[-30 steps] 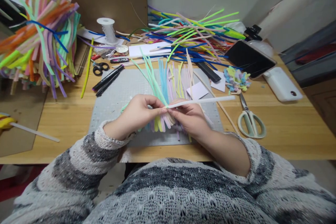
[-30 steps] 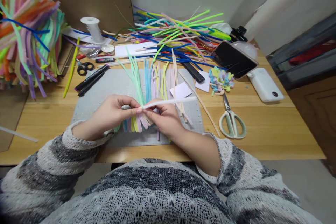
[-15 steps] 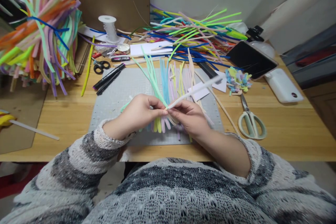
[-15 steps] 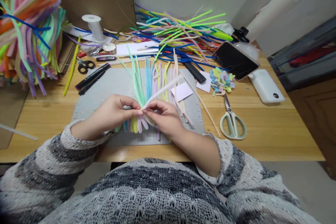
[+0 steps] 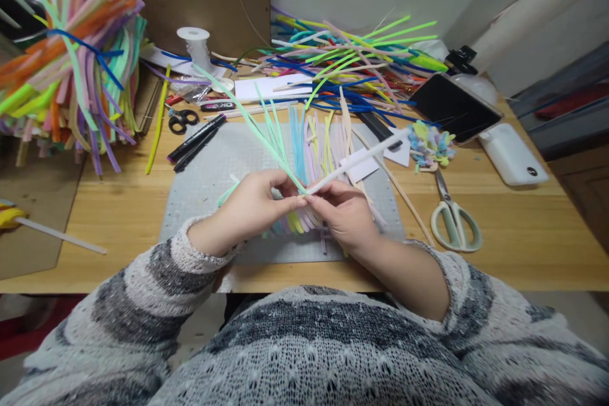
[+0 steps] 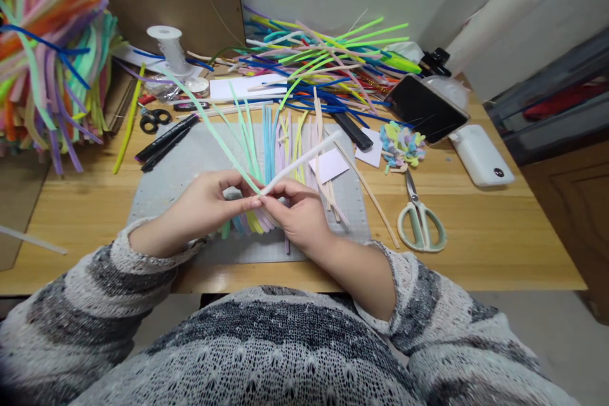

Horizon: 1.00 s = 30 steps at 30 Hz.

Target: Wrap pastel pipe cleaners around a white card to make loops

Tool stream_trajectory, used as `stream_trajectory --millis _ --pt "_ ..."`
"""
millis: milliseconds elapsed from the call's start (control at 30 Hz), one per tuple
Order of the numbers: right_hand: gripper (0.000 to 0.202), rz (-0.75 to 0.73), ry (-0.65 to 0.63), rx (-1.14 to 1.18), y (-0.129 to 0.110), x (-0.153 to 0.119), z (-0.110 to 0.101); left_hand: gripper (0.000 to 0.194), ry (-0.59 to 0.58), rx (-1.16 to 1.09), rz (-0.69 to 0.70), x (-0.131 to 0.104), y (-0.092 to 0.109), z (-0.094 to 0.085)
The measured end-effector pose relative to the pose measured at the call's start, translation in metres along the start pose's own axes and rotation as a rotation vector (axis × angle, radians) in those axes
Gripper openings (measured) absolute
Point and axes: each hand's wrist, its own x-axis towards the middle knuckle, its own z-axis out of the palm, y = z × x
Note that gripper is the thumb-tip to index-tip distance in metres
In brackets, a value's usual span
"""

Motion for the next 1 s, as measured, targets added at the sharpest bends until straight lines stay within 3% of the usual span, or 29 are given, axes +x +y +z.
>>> stream_trajectory --millis 167,333,700,933,1000 --pt "0.011 0.017 0.012 0.047 0.003 0.000 0.001 0.024 0.139 -0.188 0.022 0.003 -0.005 0.004" --pt "0.011 0.040 0.010 0.100 0.003 0.000 0.002 0.024 0.120 -0.188 -0.020 0.002 -0.003 0.006" --pt "0.011 -0.005 0.094 0.061 0.003 0.002 0.005 0.019 0.093 -0.145 0.072 -0.002 0.001 0.009" --pt "0.016 0.020 0.167 0.050 0.002 0.006 0.005 0.013 0.133 0.106 0.381 -0.011 0.003 0.018" --pt "0.016 -0.001 0.158 0.061 0.003 0.007 0.004 0.013 0.143 0.119 0.370 -0.010 0.002 0.018"
